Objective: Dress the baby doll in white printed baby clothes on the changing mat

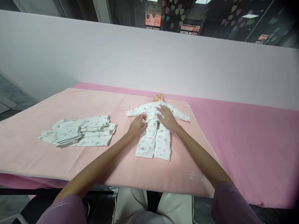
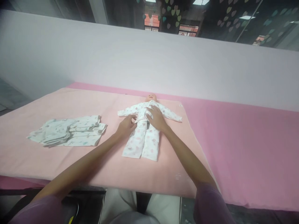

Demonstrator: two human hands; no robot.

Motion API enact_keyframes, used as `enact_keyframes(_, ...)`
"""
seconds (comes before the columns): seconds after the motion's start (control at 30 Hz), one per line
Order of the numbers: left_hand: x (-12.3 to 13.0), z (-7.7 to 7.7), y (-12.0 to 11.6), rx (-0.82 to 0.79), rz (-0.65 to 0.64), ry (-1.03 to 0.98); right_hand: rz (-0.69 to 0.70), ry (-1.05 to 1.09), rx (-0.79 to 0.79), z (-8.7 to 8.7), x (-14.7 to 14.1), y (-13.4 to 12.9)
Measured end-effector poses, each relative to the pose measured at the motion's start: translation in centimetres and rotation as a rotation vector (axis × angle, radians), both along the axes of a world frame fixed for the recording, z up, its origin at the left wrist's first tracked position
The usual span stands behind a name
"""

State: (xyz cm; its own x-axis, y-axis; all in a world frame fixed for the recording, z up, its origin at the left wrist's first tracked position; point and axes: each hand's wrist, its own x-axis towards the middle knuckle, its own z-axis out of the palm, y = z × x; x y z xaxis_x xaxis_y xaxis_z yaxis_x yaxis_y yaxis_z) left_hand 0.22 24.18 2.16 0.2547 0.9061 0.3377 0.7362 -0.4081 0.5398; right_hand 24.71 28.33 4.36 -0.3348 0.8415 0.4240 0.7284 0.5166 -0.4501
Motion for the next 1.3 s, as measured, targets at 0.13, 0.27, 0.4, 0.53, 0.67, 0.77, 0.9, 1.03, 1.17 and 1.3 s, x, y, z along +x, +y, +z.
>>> enact_keyframes(0.13,-0.4,-0.8,-0.4,-0.160,0.055,-0.185,0.130,-0.093,-0.048,0.5,-0.1,-1.4)
enact_keyframes(0.27,-1.3,-1.3,-0.3,-0.211,0.027,-0.178,0.082,-0.023,-0.024,-0.5,2.1,-6.3)
enact_keyframes(0.4,-0.9,-1.5,0.5,-0.280,0.016,-0.133,-0.115,0.139,-0.046,-2.8,4.6,-9.1)
enact_keyframes(0.53,0.1,-1.8,0.7,-0.248,0.060,-0.047,-0.183,0.148,-0.104,-3.3,5.2,-7.9)
enact_keyframes(0.67,-0.8,-1.4,-1.3,-0.268,0.079,-0.114,-0.142,-0.018,-0.047,-2.5,6.1,-7.5)
enact_keyframes(0.77,-2.3,-0.8,-4.0,-0.281,0.034,-0.060,-0.139,-0.088,0.012,-2.0,6.4,-10.6)
enact_keyframes(0.9,-3.2,-0.8,-7.3,-0.262,-0.021,0.119,0.000,-0.157,0.006,-2.1,3.6,-17.4)
enact_keyframes(1.03,-2.4,-1.2,-8.8,-0.212,0.022,0.216,0.077,-0.271,0.028,-3.3,-1.3,-21.0)
enact_keyframes(1.17,-1.9,-0.8,-9.6,-0.247,0.020,0.196,0.029,-0.342,0.081,-4.5,-4.0,-20.5)
enact_keyframes(1.3,-2.5,0.1,-11.6,-0.431,0.032,0.005,0.060,-0.352,0.097,-4.4,-3.6,-20.5)
